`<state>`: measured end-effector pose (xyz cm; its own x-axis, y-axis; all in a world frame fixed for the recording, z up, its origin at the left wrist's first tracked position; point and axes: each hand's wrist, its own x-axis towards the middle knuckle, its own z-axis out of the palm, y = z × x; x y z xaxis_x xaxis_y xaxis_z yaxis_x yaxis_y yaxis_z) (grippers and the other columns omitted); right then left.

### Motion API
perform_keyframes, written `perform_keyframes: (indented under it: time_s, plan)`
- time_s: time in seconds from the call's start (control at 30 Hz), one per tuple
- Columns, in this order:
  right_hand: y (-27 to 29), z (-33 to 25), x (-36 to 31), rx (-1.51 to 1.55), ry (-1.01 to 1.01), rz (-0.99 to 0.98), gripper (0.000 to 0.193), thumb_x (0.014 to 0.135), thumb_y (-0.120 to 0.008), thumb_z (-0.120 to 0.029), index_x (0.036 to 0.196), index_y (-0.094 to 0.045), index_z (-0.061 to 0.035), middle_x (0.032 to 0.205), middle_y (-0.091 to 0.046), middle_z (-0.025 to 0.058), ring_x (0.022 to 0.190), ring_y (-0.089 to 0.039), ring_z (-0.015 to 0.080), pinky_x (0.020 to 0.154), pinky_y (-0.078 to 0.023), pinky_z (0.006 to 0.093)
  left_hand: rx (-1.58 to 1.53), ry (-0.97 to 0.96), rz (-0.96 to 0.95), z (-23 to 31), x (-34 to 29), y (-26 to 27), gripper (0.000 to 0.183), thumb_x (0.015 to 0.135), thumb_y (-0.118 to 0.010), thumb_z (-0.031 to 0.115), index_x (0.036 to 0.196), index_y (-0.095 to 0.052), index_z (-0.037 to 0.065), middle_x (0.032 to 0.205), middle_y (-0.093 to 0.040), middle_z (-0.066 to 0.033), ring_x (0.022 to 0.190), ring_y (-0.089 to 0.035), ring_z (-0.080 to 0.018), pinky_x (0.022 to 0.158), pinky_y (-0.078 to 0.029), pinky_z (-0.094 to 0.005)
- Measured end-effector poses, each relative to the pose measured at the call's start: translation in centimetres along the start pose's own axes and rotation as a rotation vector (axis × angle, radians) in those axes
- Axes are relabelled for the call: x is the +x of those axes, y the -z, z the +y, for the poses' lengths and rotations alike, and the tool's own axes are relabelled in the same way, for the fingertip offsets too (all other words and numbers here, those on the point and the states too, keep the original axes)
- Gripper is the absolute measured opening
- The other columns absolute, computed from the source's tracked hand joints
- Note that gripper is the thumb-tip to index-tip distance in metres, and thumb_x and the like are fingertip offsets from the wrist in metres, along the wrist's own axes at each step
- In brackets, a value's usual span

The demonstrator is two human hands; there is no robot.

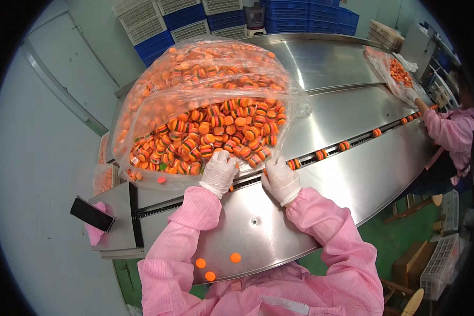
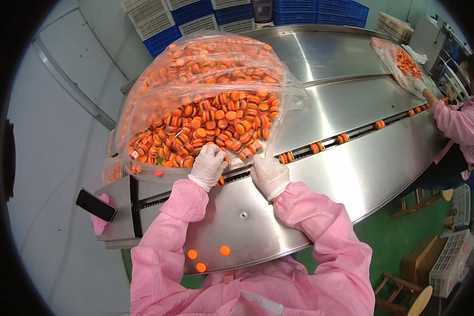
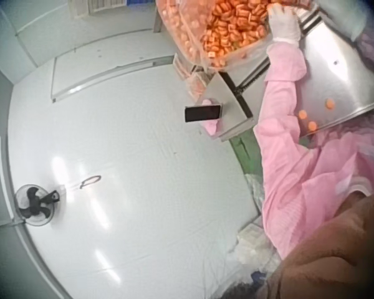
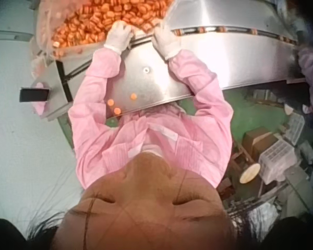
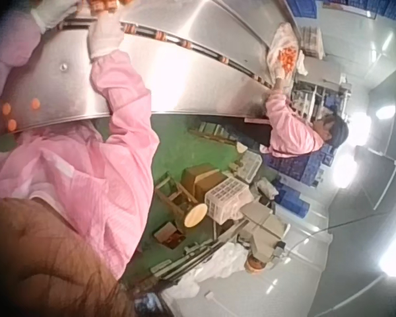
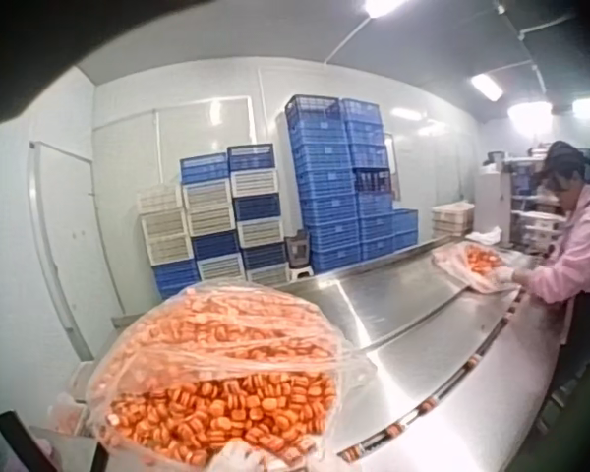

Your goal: The person picks up small orange and green circular candy pieces from a large plastic bag and places them onto a moving conveyor belt. They arrange the pieces in a single file line as the belt moves them away.

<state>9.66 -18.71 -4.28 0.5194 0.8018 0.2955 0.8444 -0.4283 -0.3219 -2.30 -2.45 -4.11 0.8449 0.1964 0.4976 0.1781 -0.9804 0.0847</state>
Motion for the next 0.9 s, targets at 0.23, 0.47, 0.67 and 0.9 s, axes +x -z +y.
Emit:
perform_keyframes:
  time_s: [0.23, 0.47, 0.67, 0.9]
  plan:
    - [2.0, 2.3, 0.4, -0.045, 0.096, -0.054, 0.017, 0.082, -0.054, -0.023, 0.090, -0.056, -0.0080, 0.084, -0.053, 0.0162, 0.071, -0.058, 0.0316, 0.061, -0.048, 0.0412, 0.023, -0.183, -0.107, 1.1, -0.7, -1.0, 0.014, 0.071, -0.053, 0.004, 0.085, -0.053, 0.005, 0.092, -0.049, -0.0133, 0.086, -0.050, -0.0296, 0.071, -0.048, -0.0361]
    - [-2.2, 5.1, 5.9, 0.147, 0.398, -0.150, 0.029, 0.074, -0.055, -0.008, 0.102, -0.057, -0.0089, 0.088, -0.053, 0.0197, 0.084, -0.054, 0.0351, 0.073, -0.045, 0.0419, -0.013, -0.101, -0.204, 2.6, -2.0, 2.4, 0.017, 0.070, -0.055, 0.003, 0.086, -0.052, 0.005, 0.098, -0.048, -0.0162, 0.088, -0.050, -0.0321, 0.072, -0.048, -0.0390]
    - [-1.5, 2.2, 6.3, -0.034, 0.291, -0.173, 0.026, 0.068, -0.059, -0.007, 0.094, -0.052, -0.0039, 0.086, -0.053, 0.0209, 0.084, -0.054, 0.0364, 0.072, -0.045, 0.0423, -0.032, -0.031, -0.355, 0.4, -5.3, 2.0, 0.012, 0.071, -0.053, 0.003, 0.084, -0.052, 0.002, 0.096, -0.048, -0.0159, 0.089, -0.051, -0.0330, 0.070, -0.049, -0.0394]
    - [-2.0, 4.3, 6.3, 0.189, 0.173, -0.015, 0.023, 0.072, -0.063, -0.010, 0.085, -0.045, -0.0040, 0.082, -0.052, 0.0177, 0.078, -0.053, 0.0371, 0.066, -0.045, 0.0423, -0.027, -0.069, -0.153, 0.7, -1.5, 1.8, 0.021, 0.072, -0.054, 0.005, 0.093, -0.054, 0.005, 0.091, -0.050, -0.0122, 0.088, -0.051, -0.0304, 0.073, -0.048, -0.0365]
